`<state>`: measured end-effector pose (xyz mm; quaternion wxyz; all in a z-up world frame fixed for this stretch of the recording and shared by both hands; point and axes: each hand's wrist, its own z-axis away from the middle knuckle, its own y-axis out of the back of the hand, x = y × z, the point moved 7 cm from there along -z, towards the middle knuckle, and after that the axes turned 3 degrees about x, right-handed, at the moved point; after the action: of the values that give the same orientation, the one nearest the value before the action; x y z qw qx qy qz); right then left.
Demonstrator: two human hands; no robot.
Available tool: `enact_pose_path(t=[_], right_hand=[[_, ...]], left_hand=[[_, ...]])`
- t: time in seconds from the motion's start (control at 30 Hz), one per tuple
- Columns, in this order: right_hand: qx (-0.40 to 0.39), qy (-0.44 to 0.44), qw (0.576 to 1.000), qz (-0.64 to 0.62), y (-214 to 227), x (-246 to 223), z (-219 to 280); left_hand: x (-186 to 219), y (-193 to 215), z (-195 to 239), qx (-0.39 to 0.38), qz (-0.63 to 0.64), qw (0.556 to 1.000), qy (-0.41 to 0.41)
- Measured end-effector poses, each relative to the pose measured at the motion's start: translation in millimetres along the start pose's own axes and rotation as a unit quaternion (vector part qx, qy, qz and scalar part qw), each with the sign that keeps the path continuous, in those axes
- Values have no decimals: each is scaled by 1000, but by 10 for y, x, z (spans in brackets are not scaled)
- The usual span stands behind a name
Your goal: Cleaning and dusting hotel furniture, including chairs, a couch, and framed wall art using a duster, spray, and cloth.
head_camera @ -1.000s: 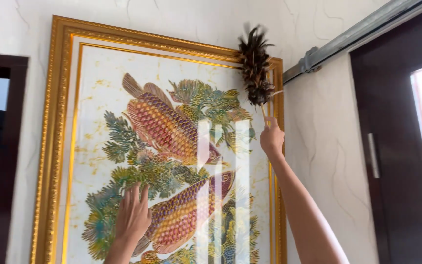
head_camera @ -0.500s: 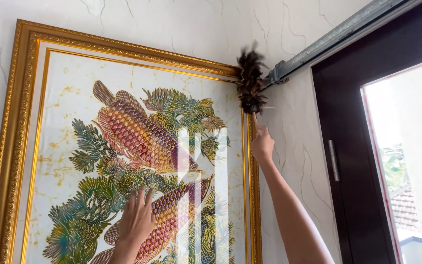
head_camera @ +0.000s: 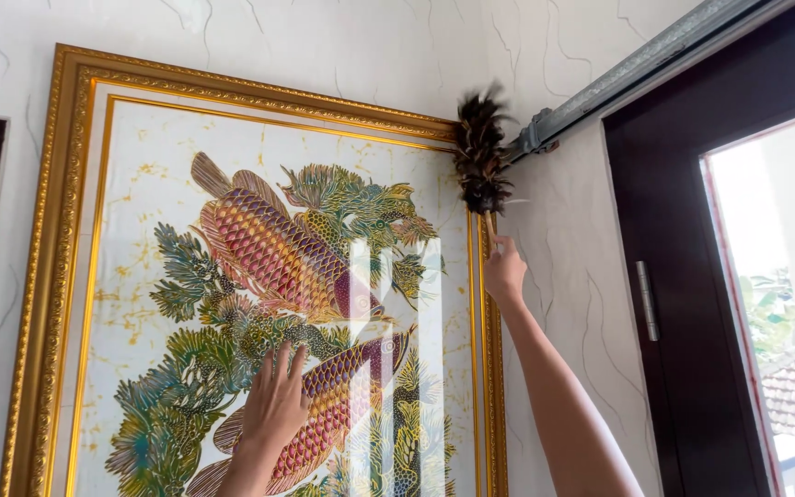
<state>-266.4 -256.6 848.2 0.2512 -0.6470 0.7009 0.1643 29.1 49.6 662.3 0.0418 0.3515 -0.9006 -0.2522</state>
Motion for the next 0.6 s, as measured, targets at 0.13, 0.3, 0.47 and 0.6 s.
enact_pose_path(t=[0.13, 0.3, 0.47, 0.6], right_hand=[[10, 6, 1000, -16, -191, 40, -21], [34, 49, 998, -36, -407, 11, -26], [10, 58, 998, -18, -530, -265, 174], [67, 50, 995, -55, -877, -161, 213]], left_hand=[[-122, -57, 67, -31, 8, 999, 17], [-328, -67, 100, -8, -16, 1000, 9], [-574, 31, 202, 3, -32, 999, 16], [-753, 234, 312, -32, -27, 998, 46]])
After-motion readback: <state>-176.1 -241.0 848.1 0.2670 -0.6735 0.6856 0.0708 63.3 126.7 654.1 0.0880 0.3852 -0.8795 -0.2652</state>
